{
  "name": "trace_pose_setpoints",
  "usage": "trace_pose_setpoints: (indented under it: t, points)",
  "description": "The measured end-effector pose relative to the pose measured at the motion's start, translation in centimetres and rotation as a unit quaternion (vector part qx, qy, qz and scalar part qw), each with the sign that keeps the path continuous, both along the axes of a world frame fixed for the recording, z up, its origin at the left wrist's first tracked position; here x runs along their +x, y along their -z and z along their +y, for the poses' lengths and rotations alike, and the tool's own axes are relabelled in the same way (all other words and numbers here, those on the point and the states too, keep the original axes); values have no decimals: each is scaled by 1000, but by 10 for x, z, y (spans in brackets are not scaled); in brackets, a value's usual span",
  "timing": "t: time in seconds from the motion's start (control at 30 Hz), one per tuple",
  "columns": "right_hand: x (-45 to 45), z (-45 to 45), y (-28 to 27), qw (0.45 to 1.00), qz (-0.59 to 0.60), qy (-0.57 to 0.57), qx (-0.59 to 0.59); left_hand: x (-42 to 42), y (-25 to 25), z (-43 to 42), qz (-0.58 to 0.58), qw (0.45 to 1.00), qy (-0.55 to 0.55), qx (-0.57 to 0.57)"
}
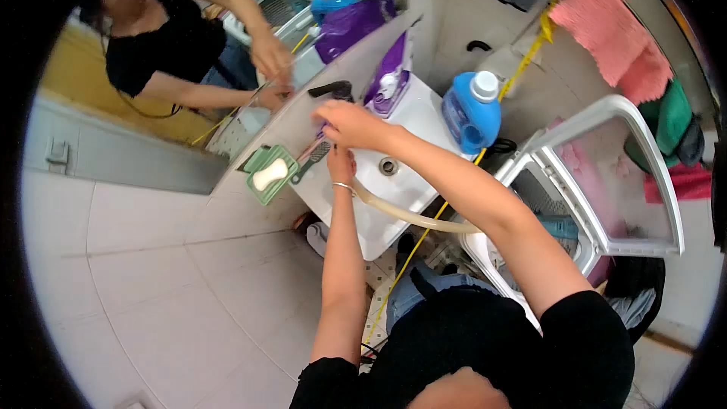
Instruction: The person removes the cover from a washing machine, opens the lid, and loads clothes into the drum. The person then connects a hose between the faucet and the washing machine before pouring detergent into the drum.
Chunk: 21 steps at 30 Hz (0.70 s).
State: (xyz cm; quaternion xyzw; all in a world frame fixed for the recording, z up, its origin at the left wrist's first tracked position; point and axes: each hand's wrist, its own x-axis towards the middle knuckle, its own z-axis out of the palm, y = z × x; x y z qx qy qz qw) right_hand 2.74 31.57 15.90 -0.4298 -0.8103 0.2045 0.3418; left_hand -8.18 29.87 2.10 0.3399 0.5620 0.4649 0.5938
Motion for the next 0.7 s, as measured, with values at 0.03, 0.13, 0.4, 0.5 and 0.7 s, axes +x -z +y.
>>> trace_pose_setpoints:
  t: [0.03,0.13,0.4,0.5,0.7]
  points:
    - [15,-23,-9,999,32,-8,3,-4,18,8,32,999,6,36]
    - [94,-126,-80,985,24,86,145,-9,28,18,31,999,13,-15]
    - [383,-377,-162,605,-365,675,212,-11,14,15,-20,999,39,-26]
    - [402,-414,-149,575,-375,721,98,-7,7,15,-29,998,54,-23]
    - [352,-437,-161,636,-429,639,51,-2,-9,7,1,998,52,-21]
